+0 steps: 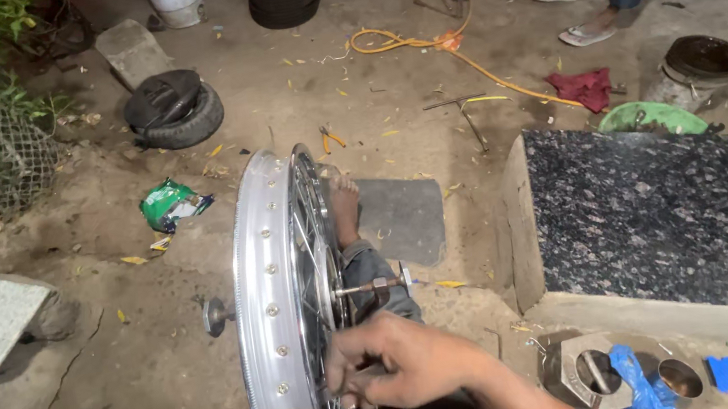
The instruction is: The person uses a spoke wrench to adjust the tension of the spokes on a bicycle wheel mounted on a truing stand. They rotate the wheel and tighten or loosen individual spokes to align the rim.
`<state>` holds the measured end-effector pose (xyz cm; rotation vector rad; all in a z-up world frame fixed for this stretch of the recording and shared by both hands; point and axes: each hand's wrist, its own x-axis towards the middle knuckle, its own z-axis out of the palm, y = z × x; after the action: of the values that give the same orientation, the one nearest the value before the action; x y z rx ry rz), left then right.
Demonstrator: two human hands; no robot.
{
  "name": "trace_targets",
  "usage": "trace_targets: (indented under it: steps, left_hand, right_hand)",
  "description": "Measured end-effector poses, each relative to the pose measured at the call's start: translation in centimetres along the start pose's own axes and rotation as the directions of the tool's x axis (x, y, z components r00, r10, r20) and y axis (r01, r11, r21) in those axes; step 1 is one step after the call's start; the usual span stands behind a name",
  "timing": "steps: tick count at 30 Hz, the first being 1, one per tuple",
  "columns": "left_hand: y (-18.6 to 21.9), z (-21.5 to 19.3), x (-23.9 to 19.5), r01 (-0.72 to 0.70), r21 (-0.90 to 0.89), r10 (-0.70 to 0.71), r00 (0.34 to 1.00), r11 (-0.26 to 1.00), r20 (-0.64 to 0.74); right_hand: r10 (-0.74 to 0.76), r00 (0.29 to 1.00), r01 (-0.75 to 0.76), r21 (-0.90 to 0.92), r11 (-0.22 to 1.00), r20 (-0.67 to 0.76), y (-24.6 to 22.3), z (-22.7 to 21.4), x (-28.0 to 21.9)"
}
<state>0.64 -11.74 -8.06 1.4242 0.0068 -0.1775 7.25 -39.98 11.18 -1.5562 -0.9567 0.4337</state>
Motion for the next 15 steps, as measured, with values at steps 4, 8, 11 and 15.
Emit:
trace_targets:
  steps: [4,8,11,15]
  left_hand:
    - [-1.4,-0.9,0.5,-0.015,-0.023,0.015,1.000,1.000,0.009]
    - [-3.5,-1.1,0.4,-0.074,0.001,0.073,0.996,0.997,-0.058]
    - [-3.5,-1.1,0.0,-0.040,-0.028,0.039,0.999,0.999,-0.038]
    - [-0.5,0.5,-1.0,-0.057,-0.043,0.057,0.998,0.997,0.000]
  right_hand:
    - [0.193,0.972,-0.151,0.272,0.951,-0.135,1.8,1.3,1.8]
    - [0.295,0.831,-0.028,0.494,0.869,-0.472,3.2,3.3,5.2]
    - [-0.120,0.706,0.047,-0.123,0.991,-0.698,3.4,4.4,6.6]
    - [-0.050,0.722,-0.017,-0.089,0.996,-0.690,3.6,5.4,4.2]
